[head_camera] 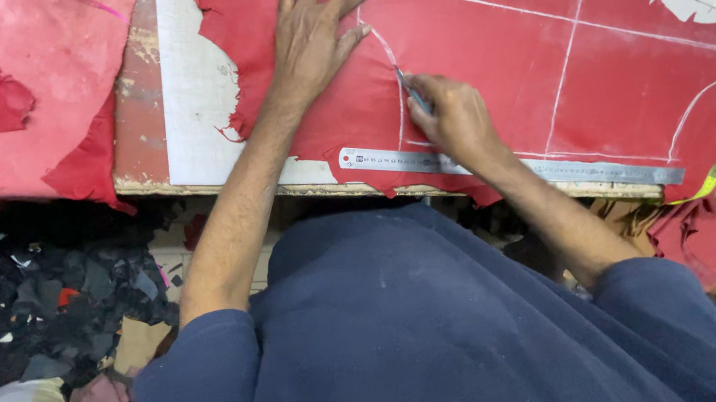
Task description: The person lays a printed paper pattern sheet on a red leather hide and smooths it flat. They place cardboard templates on the hide, trace around them with a chalk marker, then use a steel ruler to draw straight chalk lines and a measuring tape to check dimensions on the leather.
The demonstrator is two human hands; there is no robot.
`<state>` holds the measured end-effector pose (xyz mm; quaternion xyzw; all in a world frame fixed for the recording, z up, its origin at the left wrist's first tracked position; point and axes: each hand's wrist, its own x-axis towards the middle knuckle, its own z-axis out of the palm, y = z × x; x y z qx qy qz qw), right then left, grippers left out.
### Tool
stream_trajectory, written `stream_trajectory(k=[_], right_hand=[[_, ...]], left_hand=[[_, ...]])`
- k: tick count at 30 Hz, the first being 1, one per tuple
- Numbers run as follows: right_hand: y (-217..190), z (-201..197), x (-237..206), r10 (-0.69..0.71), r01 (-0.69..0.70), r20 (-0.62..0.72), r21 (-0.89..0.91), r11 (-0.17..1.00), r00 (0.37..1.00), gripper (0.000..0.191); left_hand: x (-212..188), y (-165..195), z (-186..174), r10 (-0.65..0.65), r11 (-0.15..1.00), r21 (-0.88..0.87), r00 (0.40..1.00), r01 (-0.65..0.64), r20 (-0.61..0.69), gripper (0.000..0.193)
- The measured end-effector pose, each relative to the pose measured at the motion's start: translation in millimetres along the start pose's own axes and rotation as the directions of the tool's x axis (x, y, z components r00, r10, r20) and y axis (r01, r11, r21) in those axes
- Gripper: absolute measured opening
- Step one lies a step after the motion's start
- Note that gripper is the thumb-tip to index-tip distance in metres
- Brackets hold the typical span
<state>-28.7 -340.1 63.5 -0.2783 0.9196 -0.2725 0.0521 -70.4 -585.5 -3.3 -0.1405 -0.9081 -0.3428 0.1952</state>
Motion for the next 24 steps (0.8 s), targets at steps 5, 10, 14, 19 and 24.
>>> stream_trajectory(k=[5, 10, 14, 19, 24], right_hand=[[-24.3, 16.3, -28.4, 0.306, -0.303, -0.011, 0.107, 0.947, 0.952, 0.032], [-38.3, 34.8, -53.9, 0.267, -0.26, -0.137, 0.062, 0.963, 0.954, 0.033], [-51.9, 40.0, -77.6, 0.328, -0.323, -0.102, 0.062, 0.944, 0.939, 0.032], [-63.8, 41.1, -98.3, 0.34, -0.326, -0.11, 0.126, 0.937, 0.934, 0.029], [-61.0, 42.8, -102.3, 0.374, -0.365, -0.078, 0.11, 0.925, 0.924, 0.033]], left_hand=[[0.9, 14.2, 1.8, -0.038, 0.999, 0.009, 0.999, 0.038, -0.037, 0.079], [2.0, 19.6, 3.6, -0.077, 0.997, 0.003, 0.997, 0.078, -0.031, 0.089], [3.6, 18.3, 6.0, -0.051, 0.998, 0.029, 0.998, 0.052, -0.039, 0.088], [1.4, 16.8, 7.8, -0.067, 0.998, 0.02, 0.998, 0.067, -0.016, 0.079], [0.9, 17.4, 8.6, -0.066, 0.997, 0.026, 0.997, 0.067, -0.029, 0.07]])
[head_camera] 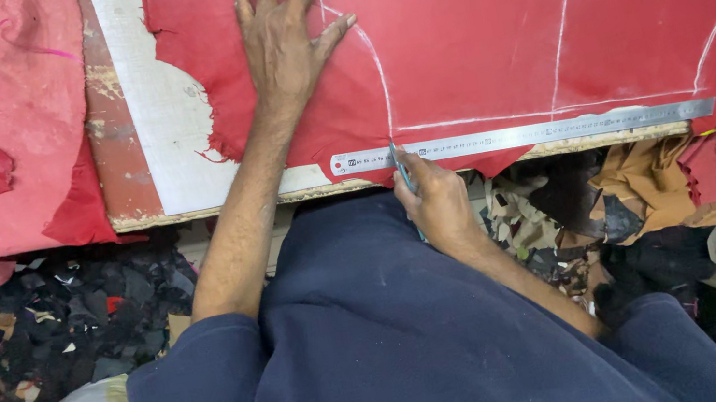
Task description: The person lays a printed paper pattern sheet on a red leather hide and smooths it flat. They place cardboard templates on the hide, trace around them with a chalk marker, then use a steel ruler to draw straight chalk lines and a measuring tape to check dimensions on the leather.
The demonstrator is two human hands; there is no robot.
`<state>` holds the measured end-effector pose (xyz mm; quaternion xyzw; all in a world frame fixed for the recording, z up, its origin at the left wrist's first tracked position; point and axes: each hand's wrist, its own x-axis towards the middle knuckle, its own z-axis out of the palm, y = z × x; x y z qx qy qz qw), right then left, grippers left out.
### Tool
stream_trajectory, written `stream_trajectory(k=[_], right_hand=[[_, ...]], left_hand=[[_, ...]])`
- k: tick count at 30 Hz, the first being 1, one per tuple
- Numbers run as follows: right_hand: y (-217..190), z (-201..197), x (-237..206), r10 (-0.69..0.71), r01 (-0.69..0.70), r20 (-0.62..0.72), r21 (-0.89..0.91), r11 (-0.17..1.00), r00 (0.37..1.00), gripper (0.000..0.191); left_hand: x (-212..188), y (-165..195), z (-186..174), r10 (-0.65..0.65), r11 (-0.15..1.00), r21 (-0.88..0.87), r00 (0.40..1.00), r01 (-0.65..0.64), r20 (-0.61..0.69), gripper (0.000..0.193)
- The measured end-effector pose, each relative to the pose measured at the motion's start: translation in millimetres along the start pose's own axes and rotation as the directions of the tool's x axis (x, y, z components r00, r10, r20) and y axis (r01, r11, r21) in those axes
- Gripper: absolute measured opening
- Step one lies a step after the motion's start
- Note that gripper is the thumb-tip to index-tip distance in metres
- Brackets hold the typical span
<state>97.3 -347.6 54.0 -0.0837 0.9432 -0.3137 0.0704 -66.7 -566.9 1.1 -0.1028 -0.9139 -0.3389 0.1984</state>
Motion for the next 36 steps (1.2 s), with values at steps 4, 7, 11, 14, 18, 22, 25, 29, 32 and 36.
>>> stream_trajectory(k=[4, 7, 11, 14, 18, 22, 25, 29, 32, 36], right_hand=[[3.4, -2.2, -1.6, -0.055, 0.056, 0.015, -0.016, 0.998, 0.998, 0.033], [4.2, -7.7, -0.1, -0.171, 0.17, -0.032, -0.047, 0.984, 0.985, 0.034], [0.2, -23.4, 6.4, 0.146, -0.182, 0.18, 0.206, 0.961, 0.973, 0.033], [-5.7, -41.9, 9.7, 0.177, -0.227, 0.175, 0.332, 0.915, 0.968, 0.033], [-9.5, -62.6, 14.1, 0.164, -0.154, 0.002, 0.354, 0.923, 0.986, 0.035], [-1.2, -57.7, 60.3, -0.095, 0.121, -0.133, 0.2, 0.972, 0.987, 0.034], [-7.3, -22.4, 102.9, -0.126, 0.155, -0.141, 0.22, 0.963, 0.982, 0.032], [-24.0, 30.1, 175.1, -0.306, 0.362, -0.371, 0.091, 0.928, 0.877, 0.033], [-27.1, 42.9, 200.3, -0.294, 0.343, -0.403, 0.054, 0.938, 0.866, 0.032], [-32.1, 39.8, 211.5, -0.147, 0.188, -0.275, 0.13, 0.973, 0.95, 0.027]], left_hand=[[0.1, -0.4, 0.9, 0.0, 1.0, 0.022, 1.0, 0.0, 0.01, 0.073], [-1.3, -2.3, 3.2, -0.016, 0.999, 0.038, 0.999, 0.015, 0.036, 0.082], [-6.0, -6.4, 6.3, 0.01, 0.998, 0.056, 1.0, -0.011, 0.021, 0.082], [-7.6, -10.0, 9.5, -0.019, 1.0, 0.017, 1.0, 0.019, 0.004, 0.079], [-3.3, -25.2, 5.7, -0.104, 0.994, 0.016, 0.99, 0.106, -0.092, 0.073], [17.6, -48.2, -2.0, -0.158, 0.979, 0.105, 0.974, 0.176, -0.16, 0.06], [24.4, -50.7, -3.9, -0.146, 0.977, 0.124, 0.971, 0.171, -0.189, 0.047], [24.5, -44.2, -8.4, -0.068, 0.974, 0.2, 0.976, 0.11, -0.205, 0.036], [26.7, -41.0, -11.0, -0.062, 0.972, 0.211, 0.976, 0.106, -0.208, 0.038], [26.4, -40.2, -11.1, -0.083, 0.966, 0.225, 0.979, 0.125, -0.186, 0.043]])
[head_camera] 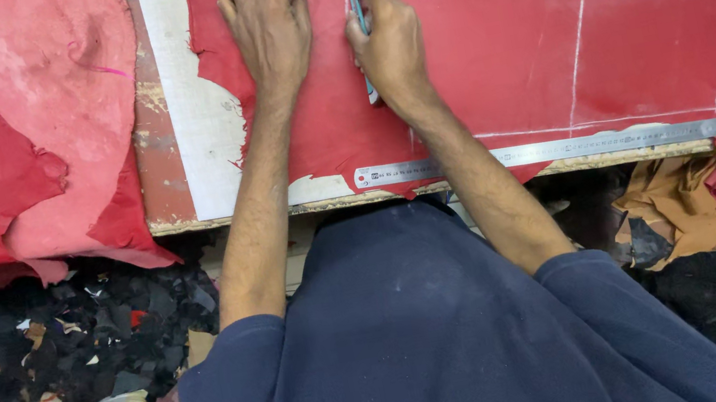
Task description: The person lays a printed paper pattern sheet on a red leather hide and smooths it flat. They place cardboard templates on the hide, trace around them with a chalk marker, then use a steel ruler to draw straight chalk lines and a measuring tape to check dimensions on the leather.
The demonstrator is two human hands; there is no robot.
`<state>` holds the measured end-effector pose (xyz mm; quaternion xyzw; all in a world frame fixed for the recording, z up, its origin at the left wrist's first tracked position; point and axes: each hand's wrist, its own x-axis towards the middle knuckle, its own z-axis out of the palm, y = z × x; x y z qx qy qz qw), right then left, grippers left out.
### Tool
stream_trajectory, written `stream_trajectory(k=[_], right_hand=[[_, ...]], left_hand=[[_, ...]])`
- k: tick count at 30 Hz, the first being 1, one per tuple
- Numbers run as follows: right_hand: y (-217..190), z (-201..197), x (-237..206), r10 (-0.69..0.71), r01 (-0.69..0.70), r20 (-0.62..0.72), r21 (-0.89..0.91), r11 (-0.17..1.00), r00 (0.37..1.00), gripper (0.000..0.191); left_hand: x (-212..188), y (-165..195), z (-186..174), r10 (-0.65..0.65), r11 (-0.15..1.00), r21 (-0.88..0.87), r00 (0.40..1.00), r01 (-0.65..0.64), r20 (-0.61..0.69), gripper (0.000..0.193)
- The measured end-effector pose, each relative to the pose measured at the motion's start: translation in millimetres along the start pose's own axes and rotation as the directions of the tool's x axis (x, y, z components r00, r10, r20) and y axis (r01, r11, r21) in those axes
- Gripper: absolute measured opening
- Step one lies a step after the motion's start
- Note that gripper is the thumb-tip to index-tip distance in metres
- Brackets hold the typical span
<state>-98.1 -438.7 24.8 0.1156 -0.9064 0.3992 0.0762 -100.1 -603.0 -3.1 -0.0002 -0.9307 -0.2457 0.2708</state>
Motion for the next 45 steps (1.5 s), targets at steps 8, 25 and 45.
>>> stream_trajectory(k=[8, 25, 45], right_hand=[[-6.7, -2.2, 9.1, 0.051, -0.069, 0.117, 0.159, 0.985, 0.992, 0.024], [27.2, -153.0, -146.8, 0.323, -0.331, 0.087, 0.1, 0.938, 0.942, 0.031], [197.5, -360.8, -95.9, 0.562, -0.44, -0.379, 0.363, 0.821, 0.736, 0.025]], left_hand=[[2.3, -2.8, 4.4, -0.064, 0.998, 0.016, 0.996, 0.063, 0.065, 0.047], [32.8, 64.2, 4.4, 0.198, 0.977, -0.131, 0.952, -0.171, 0.234, 0.029], [32.0, 377.0, 92.6, 0.487, 0.204, -0.825, 0.677, 0.527, 0.552, 0.044]])
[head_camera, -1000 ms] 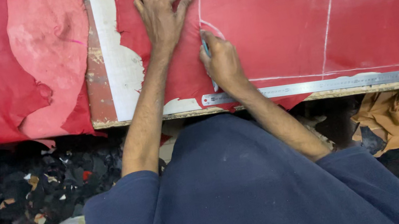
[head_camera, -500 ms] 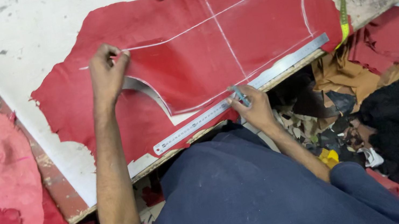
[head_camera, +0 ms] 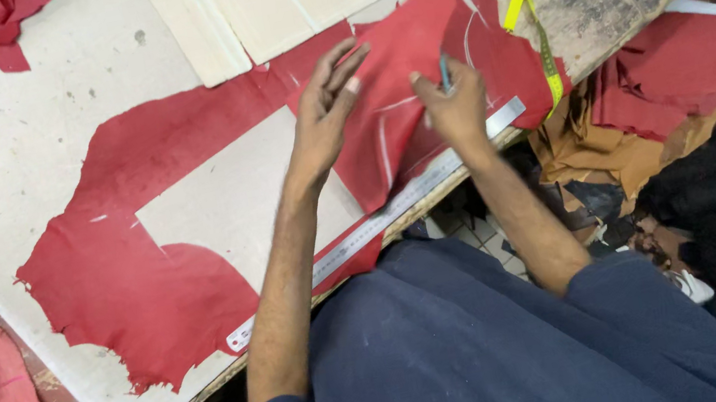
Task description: The person lays a printed paper pattern sheet on a red leather hide and smooths it flat. They place cardboard templates on the hide, trace around them with a chalk marker, then use a steel ruler to draw straight chalk lines and a measuring tape to check dimensions on the leather.
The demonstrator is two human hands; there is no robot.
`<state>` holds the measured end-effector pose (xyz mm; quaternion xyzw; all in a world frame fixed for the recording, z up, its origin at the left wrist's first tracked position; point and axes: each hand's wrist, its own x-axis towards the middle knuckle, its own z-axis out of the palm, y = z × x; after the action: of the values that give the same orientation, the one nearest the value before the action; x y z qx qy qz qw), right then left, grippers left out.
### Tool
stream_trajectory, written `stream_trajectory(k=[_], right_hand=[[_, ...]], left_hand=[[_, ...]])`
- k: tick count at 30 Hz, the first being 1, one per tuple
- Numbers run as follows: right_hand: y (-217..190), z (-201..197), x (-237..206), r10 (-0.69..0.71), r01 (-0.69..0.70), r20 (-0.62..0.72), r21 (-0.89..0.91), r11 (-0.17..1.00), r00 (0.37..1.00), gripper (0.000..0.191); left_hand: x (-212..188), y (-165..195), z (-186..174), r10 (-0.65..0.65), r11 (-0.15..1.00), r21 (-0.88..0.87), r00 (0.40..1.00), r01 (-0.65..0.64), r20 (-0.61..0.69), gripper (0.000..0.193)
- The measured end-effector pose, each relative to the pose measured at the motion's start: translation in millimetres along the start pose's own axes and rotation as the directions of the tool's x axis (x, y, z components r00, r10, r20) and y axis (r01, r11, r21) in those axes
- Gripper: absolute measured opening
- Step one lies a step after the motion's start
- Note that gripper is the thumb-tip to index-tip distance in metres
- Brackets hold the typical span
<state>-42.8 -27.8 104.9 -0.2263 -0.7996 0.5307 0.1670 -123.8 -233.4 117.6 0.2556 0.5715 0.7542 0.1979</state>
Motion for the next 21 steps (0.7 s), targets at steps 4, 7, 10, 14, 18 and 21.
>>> stream_trajectory(k=[4, 7, 10, 14, 18, 21], right_hand=[[70.8, -49.3, 82.7, -0.021, 0.027, 0.126, -0.044, 0.999, 0.992, 0.027], [109.9, -65.0, 107.0, -0.002, 0.017, 0.155, -0.09, 0.996, 0.988, 0.043], [123.0, -80.6, 110.6, -0.247, 0.257, 0.079, -0.161, 0.953, 0.966, 0.05], [110.9, -100.7, 113.7, -0.503, 0.504, 0.116, -0.396, 0.768, 0.857, 0.038], [106.4, -108.3, 130.5, -0.417, 0.509, 0.308, -0.349, 0.787, 0.855, 0.026], [122.4, -125.9, 161.2, -0.236, 0.311, 0.233, -0.374, 0.874, 0.944, 0.031]], left_hand=[[-6.6, -36.4, 15.8, 0.042, 0.705, 0.706, 0.991, 0.06, -0.127, 0.057], [-19.2, -68.9, 27.1, -0.007, 0.378, 0.915, 0.989, 0.14, -0.149, 0.07], [-28.8, -88.9, 30.4, 0.046, 0.237, 0.963, 0.989, 0.125, -0.14, 0.083], [-27.0, -95.6, 30.2, 0.042, 0.207, 0.971, 0.99, 0.122, -0.134, 0.088], [-23.6, -93.1, 33.0, 0.045, 0.173, 0.977, 0.99, 0.125, -0.135, 0.091], [-21.9, -91.7, 36.3, 0.027, 0.199, 0.968, 0.987, 0.152, -0.161, 0.093]])
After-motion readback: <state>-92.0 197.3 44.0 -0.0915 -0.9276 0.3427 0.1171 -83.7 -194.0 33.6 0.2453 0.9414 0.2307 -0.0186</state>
